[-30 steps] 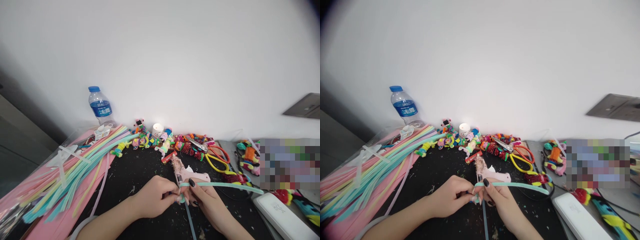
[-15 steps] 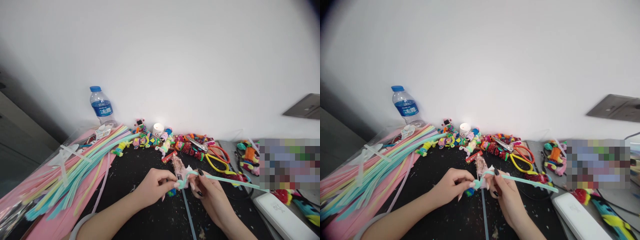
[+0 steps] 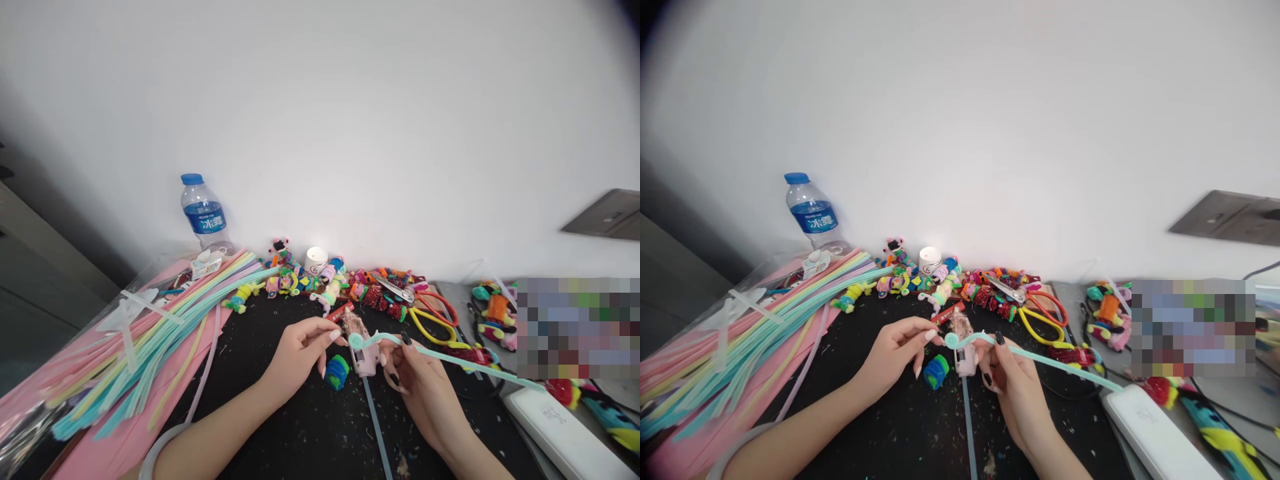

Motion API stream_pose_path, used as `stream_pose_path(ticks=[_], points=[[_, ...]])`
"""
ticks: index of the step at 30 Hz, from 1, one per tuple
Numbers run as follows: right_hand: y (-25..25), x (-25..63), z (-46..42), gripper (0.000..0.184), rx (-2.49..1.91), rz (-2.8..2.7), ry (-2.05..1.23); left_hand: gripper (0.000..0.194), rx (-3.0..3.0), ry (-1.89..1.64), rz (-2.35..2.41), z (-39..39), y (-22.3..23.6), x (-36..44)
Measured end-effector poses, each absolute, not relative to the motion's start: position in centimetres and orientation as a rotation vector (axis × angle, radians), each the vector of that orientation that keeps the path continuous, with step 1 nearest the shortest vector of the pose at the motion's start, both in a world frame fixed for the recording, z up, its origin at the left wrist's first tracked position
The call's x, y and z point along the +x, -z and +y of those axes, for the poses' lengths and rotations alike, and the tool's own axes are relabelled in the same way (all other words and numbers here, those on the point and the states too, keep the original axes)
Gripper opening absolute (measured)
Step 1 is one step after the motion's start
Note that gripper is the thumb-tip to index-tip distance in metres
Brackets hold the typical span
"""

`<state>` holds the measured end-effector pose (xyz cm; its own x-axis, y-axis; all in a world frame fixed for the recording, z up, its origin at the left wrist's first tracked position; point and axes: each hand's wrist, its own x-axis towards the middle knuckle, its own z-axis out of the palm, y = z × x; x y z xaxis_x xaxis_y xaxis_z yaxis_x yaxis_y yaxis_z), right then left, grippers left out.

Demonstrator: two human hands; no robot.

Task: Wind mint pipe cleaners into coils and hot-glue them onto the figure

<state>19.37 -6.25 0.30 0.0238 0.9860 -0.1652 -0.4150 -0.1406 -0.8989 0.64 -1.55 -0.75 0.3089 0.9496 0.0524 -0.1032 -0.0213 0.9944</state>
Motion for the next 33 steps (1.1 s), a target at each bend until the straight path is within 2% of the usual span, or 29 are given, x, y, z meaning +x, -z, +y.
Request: stream_pose_path(ticks=[5,10,15,21,33], points=[[-0.5,19.4,-6.2,0.026,-0.986,-0.744,-1.469,0.023,1.329,-1.056,0.932,-1.6,1.0,0.6],[-0.4,19.3,-6.3,0.026,-0.939,-0.743,-1.545,0.034,1.838,-1.079,0.906,-2.4,0.8,0.4],[-0.2,19.1,-6.6,0.027,-0.897,-0.778,-1.626,0.032,2.234,-1.232,0.923,-2.5,1.0,0.2],[-0.1,18.8,-6.9,0.029,-0.894,-0.833,-1.688,0.026,2.396,-1.322,0.892,-2.3,1.6,0.1],[0.0,18.7,-7.2,0.035,-0.87,-0.903,-1.752,0.034,2.541,-1.166,0.996,-2.2,1.3,-0.1]])
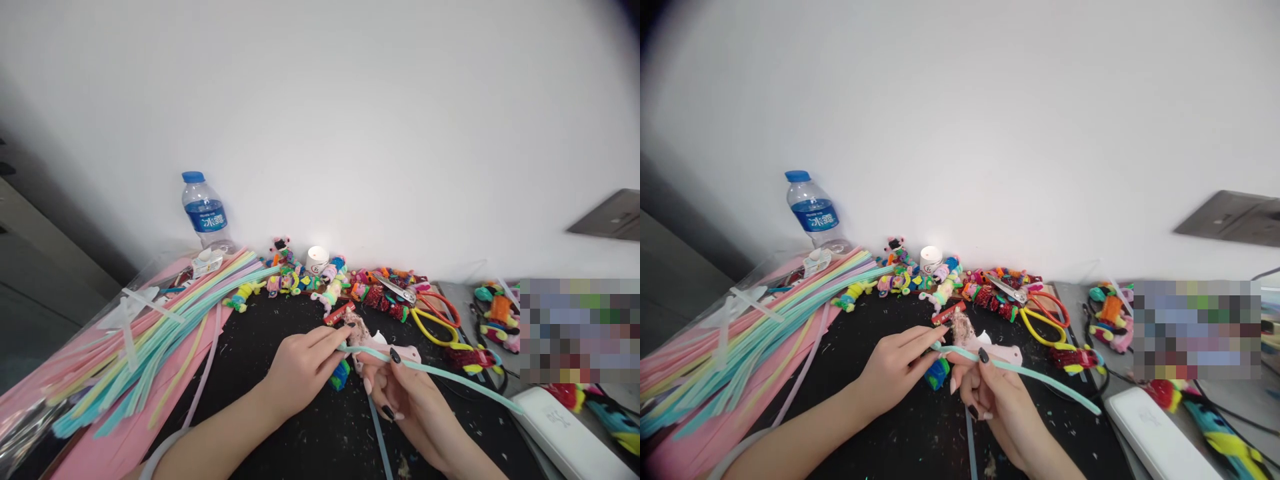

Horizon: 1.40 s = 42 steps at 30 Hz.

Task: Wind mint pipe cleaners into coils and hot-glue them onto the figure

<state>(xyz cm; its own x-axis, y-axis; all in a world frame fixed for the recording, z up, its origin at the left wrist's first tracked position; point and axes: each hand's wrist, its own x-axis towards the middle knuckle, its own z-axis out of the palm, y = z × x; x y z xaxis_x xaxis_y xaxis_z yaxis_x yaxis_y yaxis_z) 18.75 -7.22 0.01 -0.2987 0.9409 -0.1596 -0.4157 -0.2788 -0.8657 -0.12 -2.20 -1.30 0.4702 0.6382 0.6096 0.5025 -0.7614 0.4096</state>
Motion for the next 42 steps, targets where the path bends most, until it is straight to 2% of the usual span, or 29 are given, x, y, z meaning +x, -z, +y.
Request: stream_pose_path(ticks=[11,20,30,37,42], points=[[-0.4,18.58,-7.09,0.033,-0.833,-0.818,-1.85,0.035,2.565,-1.144,1.021,-2.18,1.04,-0.31],[-0.32,18.39,-7.2,0.036,-0.935,-0.856,-1.674,0.034,2.727,-1.006,0.998,-2.31,1.29,-0.22],[-0.21,18.37,-6.88,0.035,-0.953,-0.864,-1.65,0.032,2.752,-0.86,0.829,-2.2,0.85,-0.25],[-0.35,18.33,-6.99,0.035,-0.964,-0.866,-1.641,0.034,2.75,-0.869,0.799,-2.28,0.81,-0.34],[-0.45,18.45,-6.99,0.036,-0.981,-0.863,-1.639,0.036,2.636,-1.006,0.872,-2.3,0.87,-0.32]])
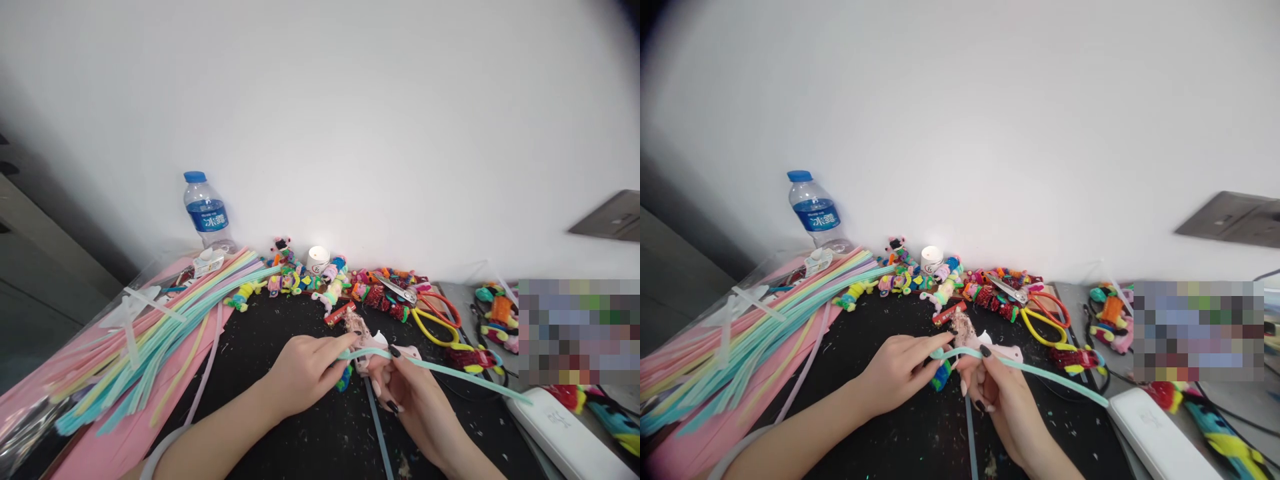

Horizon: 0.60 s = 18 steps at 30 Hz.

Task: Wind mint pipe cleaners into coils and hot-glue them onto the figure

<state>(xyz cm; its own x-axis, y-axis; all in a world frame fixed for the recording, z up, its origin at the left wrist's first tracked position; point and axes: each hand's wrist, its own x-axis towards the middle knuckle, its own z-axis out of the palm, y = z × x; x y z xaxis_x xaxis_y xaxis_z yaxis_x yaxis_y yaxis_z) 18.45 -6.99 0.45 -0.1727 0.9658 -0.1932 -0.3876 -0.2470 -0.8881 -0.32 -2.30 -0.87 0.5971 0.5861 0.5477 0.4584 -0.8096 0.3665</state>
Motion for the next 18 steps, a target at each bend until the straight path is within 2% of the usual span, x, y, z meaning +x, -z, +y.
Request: stream_pose_path(ticks=[5,9,13,18], points=[[-0.39,18.58,-6.97,0.036,-0.985,-0.859,-1.636,0.022,2.524,-0.911,1.009,-2.38,0.54,-0.26],[-0.33,18.51,-6.94,0.033,-0.991,-0.829,-1.63,0.017,2.575,-1.066,1.024,-2.41,0.81,-0.32],[-0.34,18.39,-6.8,0.035,-0.979,-0.823,-1.631,0.018,2.618,-1.229,0.99,-2.37,1.34,-0.42],[-0.34,18.42,-6.75,0.035,-0.971,-0.818,-1.639,0.025,2.696,-1.233,0.915,-2.16,1.27,-0.6]])
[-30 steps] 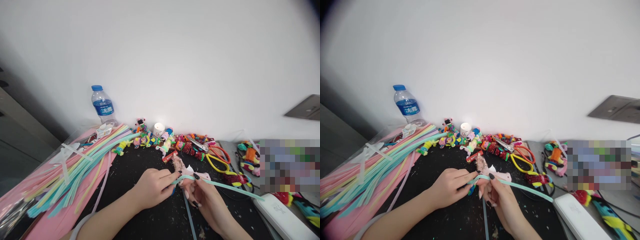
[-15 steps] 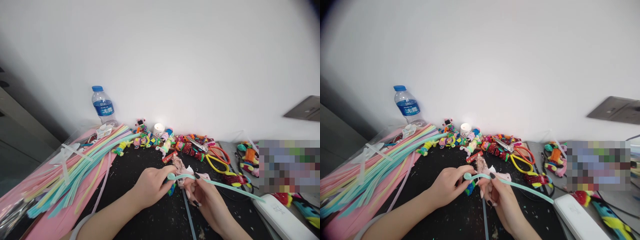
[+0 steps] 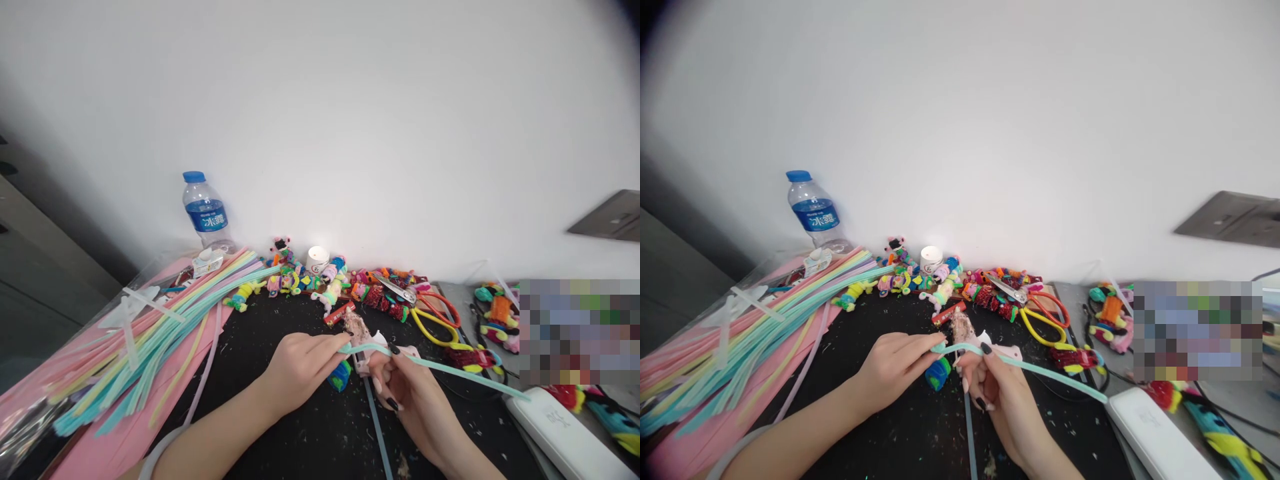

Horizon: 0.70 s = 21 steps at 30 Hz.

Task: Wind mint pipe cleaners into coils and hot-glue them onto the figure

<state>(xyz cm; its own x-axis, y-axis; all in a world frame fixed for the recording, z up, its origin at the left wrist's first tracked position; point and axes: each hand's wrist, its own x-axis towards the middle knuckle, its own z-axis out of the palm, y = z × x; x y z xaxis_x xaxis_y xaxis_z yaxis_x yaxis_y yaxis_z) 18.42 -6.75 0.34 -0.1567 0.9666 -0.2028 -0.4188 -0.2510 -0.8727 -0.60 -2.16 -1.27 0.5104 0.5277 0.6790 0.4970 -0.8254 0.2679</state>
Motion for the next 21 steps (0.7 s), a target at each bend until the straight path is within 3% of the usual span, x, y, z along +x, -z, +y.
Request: stream_pose_path(ticks=[14,21], points=[[-0.4,18.6,-6.7,0.034,-1.008,-0.853,-1.61,0.032,2.72,-1.014,0.64,-2.1,1.3,-0.8],[-0.2,18.7,-6.6,0.035,-0.978,-0.837,-1.61,0.023,1.863,-1.026,0.94,-2.1,0.6,0.2]])
